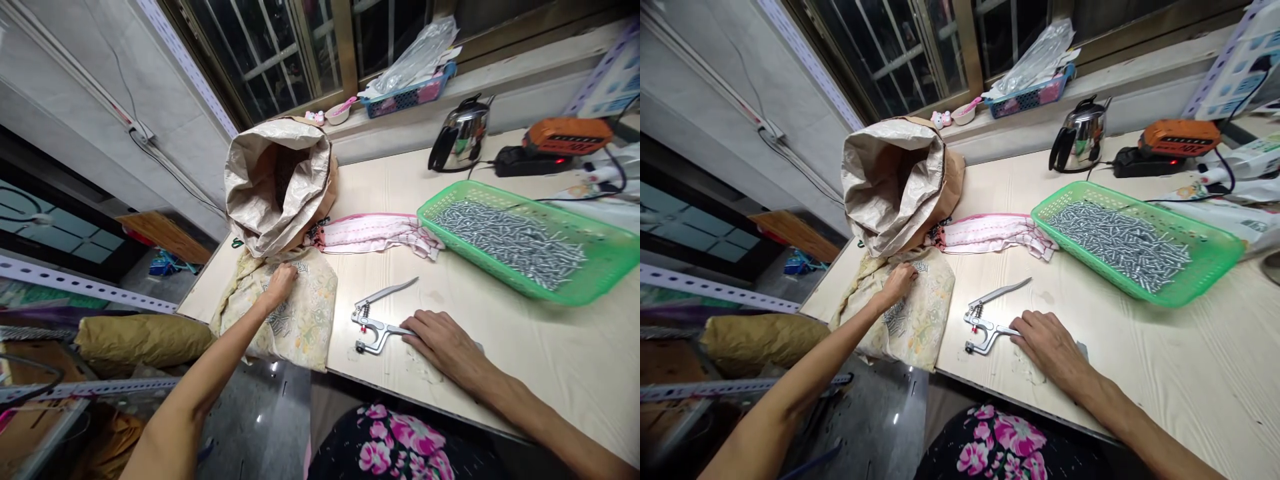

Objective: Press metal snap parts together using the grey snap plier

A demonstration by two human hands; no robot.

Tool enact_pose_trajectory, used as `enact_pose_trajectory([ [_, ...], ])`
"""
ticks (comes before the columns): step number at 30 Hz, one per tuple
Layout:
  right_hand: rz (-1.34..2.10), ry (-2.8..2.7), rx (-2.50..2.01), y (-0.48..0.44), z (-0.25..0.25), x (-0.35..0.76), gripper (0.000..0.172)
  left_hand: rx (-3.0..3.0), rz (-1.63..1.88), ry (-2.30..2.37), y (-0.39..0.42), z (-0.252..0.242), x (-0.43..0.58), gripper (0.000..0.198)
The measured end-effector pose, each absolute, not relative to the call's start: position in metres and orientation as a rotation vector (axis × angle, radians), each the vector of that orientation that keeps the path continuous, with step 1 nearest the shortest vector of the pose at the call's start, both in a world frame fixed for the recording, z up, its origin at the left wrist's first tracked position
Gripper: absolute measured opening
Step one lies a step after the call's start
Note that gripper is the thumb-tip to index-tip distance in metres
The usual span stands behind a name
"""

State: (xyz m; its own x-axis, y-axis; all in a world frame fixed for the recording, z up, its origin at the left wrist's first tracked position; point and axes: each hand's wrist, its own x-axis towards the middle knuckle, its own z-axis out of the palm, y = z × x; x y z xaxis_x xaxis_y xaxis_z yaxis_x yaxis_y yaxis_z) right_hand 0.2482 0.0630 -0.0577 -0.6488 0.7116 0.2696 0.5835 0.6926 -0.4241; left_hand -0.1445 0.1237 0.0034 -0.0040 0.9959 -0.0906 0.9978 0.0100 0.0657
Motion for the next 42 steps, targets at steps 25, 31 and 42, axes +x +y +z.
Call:
enact_pose_trajectory([
  [25, 0.046, -2.58, -0.938, 0.061, -0.04, 0.246, 0.025, 1.361, 0.475, 1.742, 0.037, -0.001, -0.003, 0.03],
  [31, -0.254, -2.46, -0.872, 0.056, -0.036, 0.246, 0.025, 1.469, 0.491, 1.776, 0.026, -0.003, -0.001, 0.03],
  [42, -0.221, -2.455, -0.883, 0.057, -0.036, 0.245, 0.026, 1.477, 0.425, 1.789, 0.029, -0.001, 0.002, 0.031],
])
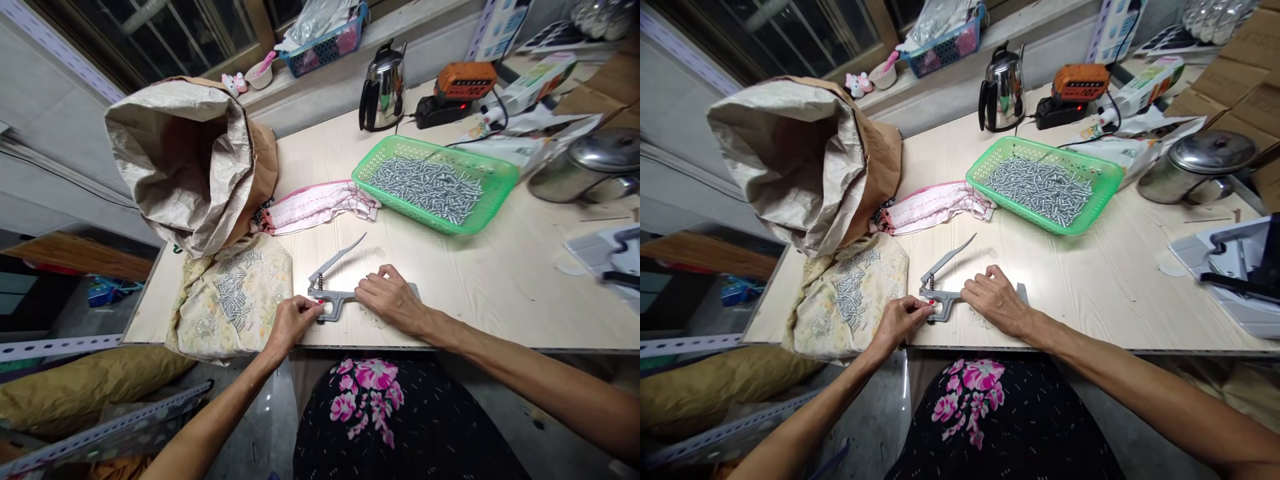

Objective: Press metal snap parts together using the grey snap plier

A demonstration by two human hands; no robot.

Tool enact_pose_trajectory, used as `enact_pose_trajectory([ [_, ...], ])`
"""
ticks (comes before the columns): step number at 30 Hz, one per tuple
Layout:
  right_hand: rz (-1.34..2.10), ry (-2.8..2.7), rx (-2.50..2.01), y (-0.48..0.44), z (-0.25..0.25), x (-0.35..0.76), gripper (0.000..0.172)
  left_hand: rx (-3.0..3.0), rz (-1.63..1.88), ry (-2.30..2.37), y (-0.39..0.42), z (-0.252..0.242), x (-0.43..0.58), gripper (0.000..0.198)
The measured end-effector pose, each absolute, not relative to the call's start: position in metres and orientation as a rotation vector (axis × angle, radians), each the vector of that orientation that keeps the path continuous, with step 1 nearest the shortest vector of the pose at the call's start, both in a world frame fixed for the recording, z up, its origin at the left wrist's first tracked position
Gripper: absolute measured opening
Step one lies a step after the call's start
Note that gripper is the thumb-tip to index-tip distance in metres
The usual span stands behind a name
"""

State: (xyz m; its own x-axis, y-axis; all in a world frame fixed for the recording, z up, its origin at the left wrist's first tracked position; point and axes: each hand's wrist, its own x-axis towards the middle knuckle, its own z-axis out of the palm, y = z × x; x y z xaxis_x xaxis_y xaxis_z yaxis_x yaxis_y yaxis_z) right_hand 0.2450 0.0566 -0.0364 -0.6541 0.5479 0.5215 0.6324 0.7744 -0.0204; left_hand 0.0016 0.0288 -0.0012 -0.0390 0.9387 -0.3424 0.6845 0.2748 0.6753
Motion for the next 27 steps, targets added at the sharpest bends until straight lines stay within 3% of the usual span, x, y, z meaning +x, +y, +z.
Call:
enact_pose_trajectory([
  [13, 0.285, -2.62, -0.978, 0.058, -0.035, 0.25, 0.019, 1.164, 0.183, 1.711, 0.023, -0.004, -0.001, 0.04],
  [15, 0.374, -2.631, -0.991, 0.066, -0.027, 0.255, 0.035, 1.131, 0.21, 1.717, 0.022, -0.004, 0.0, 0.04],
  [18, 0.388, -2.661, -1.044, 0.085, -0.021, 0.261, 0.09, 1.131, 0.207, 1.729, 0.022, -0.004, 0.001, 0.041],
  [20, 0.417, -2.736, -1.064, 0.098, -0.022, 0.261, 0.109, 1.158, 0.194, 1.732, 0.022, -0.005, 0.0, 0.043],
  [23, 0.489, -2.849, -1.049, 0.112, -0.022, 0.257, 0.113, 1.195, 0.19, 1.735, 0.021, -0.007, -0.001, 0.046],
  [27, 0.486, -2.858, -1.032, 0.112, -0.016, 0.252, 0.096, 1.22, 0.181, 1.74, 0.019, -0.009, -0.003, 0.049],
])
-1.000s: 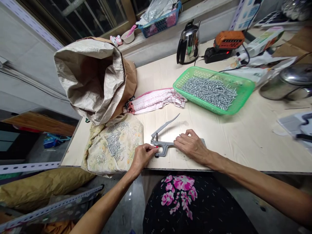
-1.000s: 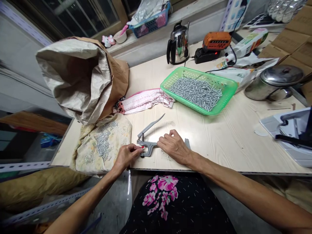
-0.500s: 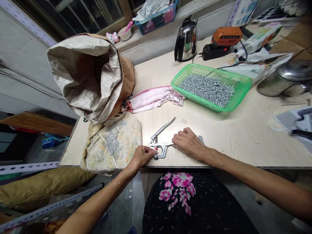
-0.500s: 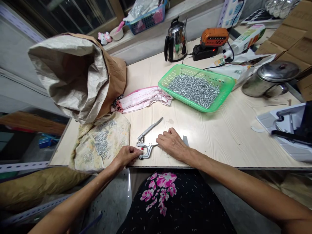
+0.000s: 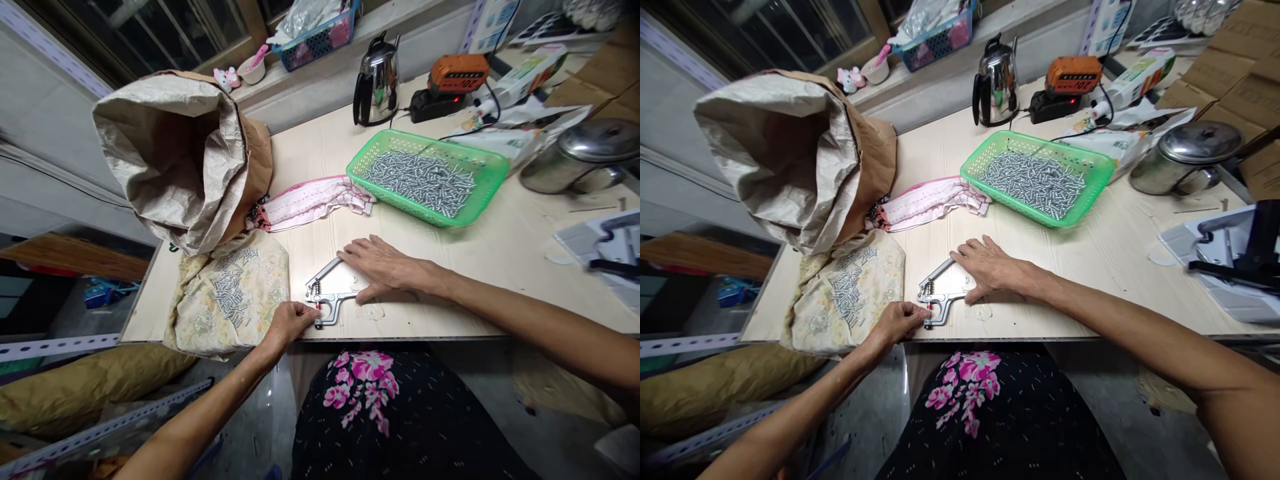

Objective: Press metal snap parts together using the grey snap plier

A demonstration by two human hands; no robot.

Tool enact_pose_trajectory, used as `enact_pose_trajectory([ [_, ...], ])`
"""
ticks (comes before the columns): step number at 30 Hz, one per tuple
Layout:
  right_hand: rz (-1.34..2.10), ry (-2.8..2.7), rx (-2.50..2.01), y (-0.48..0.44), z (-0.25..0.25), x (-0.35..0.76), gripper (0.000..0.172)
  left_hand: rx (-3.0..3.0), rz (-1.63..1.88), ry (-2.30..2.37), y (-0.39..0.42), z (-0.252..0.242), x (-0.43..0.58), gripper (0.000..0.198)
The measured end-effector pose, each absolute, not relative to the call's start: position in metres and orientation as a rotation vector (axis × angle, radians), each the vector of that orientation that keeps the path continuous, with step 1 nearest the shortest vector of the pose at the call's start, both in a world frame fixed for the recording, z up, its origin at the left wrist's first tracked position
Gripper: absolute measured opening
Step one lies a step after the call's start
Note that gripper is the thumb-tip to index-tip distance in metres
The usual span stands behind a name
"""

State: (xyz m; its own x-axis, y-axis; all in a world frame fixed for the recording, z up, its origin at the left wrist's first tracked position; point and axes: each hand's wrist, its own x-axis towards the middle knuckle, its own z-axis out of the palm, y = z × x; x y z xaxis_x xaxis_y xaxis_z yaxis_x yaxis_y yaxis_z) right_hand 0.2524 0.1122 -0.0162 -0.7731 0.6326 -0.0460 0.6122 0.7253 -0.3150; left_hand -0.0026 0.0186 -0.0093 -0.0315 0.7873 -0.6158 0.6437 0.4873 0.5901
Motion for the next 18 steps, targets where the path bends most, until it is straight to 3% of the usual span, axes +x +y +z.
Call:
enact_pose_trajectory([
  [8, 0.383, -2.861, -1.039, 0.099, -0.005, 0.254, 0.055, 1.27, 0.111, 1.742, 0.018, -0.008, -0.004, 0.05],
  [14, 0.443, -2.787, -1.053, 0.087, -0.004, 0.254, 0.039, 2.069, 0.343, 1.776, 0.011, 0.01, 0.017, 0.026],
  [18, 0.478, -2.719, -1.09, 0.08, -0.007, 0.256, 0.045, 2.507, 0.29, 1.365, 0.034, 0.007, 0.044, 0.053],
])
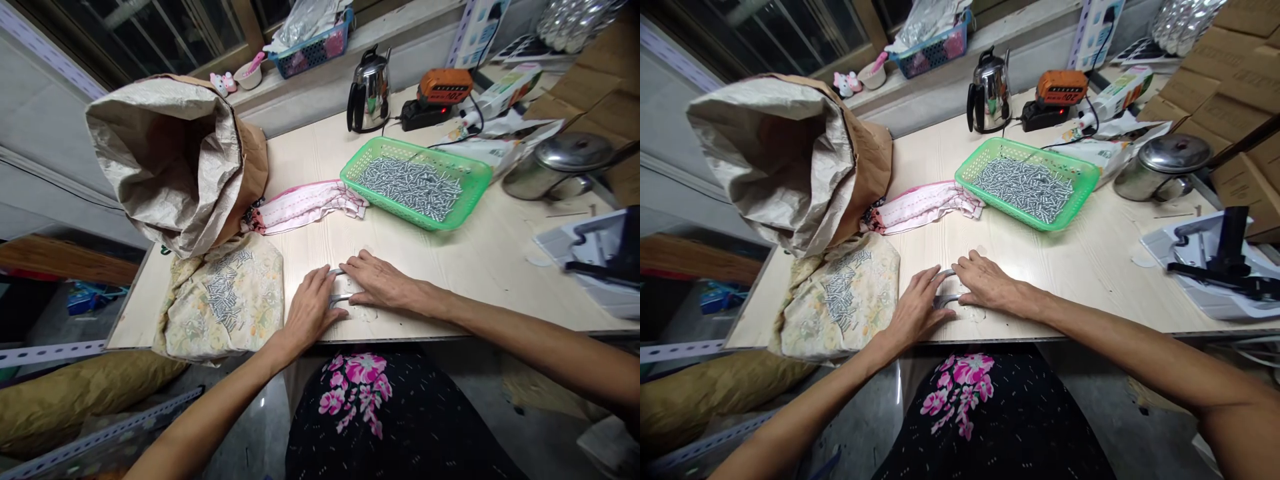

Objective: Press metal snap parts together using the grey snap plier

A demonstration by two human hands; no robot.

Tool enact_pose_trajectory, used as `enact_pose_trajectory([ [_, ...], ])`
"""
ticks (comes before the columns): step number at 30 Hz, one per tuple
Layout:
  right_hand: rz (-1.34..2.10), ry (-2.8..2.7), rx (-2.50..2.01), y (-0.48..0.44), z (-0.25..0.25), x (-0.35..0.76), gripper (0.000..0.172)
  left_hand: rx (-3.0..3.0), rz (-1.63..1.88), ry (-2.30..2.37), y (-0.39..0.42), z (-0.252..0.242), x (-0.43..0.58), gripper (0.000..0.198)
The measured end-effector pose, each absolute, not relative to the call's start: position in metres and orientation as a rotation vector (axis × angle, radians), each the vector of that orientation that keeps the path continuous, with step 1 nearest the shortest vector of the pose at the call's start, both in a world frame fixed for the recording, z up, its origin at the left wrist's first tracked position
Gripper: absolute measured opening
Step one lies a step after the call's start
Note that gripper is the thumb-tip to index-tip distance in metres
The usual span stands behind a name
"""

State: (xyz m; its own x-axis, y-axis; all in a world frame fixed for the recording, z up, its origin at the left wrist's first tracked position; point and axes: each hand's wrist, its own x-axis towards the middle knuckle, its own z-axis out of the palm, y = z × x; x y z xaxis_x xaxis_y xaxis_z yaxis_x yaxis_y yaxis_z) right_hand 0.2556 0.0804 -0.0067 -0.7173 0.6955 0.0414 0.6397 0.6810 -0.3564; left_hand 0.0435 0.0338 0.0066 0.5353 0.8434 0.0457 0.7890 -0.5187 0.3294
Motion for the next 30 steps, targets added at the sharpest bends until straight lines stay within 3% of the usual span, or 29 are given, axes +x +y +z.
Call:
enact_pose_trajectory([
  [3, 0.484, -2.696, -1.126, 0.076, -0.007, 0.26, 0.065, 2.609, 0.104, 1.19, 0.057, 0.001, 0.054, 0.065],
  [5, 0.477, -2.71, -1.146, 0.073, -0.006, 0.264, 0.066, 2.63, -0.012, 1.151, 0.068, 0.0, 0.056, 0.067],
  [8, 0.435, -2.711, -1.159, 0.068, -0.005, 0.268, 0.049, 2.634, -0.078, 1.145, 0.075, 0.004, 0.057, 0.064],
  [16, 0.381, -2.637, -1.133, 0.069, -0.026, 0.262, 0.004, 2.527, -0.005, 1.195, 0.071, 0.001, 0.066, 0.017],
  [21, 0.385, -2.633, -1.162, 0.073, -0.03, 0.258, 0.003, 2.499, 0.067, 1.255, 0.067, -0.008, 0.067, 0.018],
  [26, 0.535, -2.643, -1.123, 0.088, -0.021, 0.275, 0.08, 2.451, 0.402, 1.481, 0.053, 0.001, 0.039, 0.051],
  [28, 0.562, -2.615, -1.134, 0.095, -0.021, 0.28, 0.075, 2.439, 0.491, 1.626, 0.044, 0.011, 0.028, 0.043],
  [30, 0.516, -2.561, -1.191, 0.099, -0.024, 0.28, 0.053, 2.494, 0.48, 1.621, 0.035, 0.018, 0.026, 0.035],
])
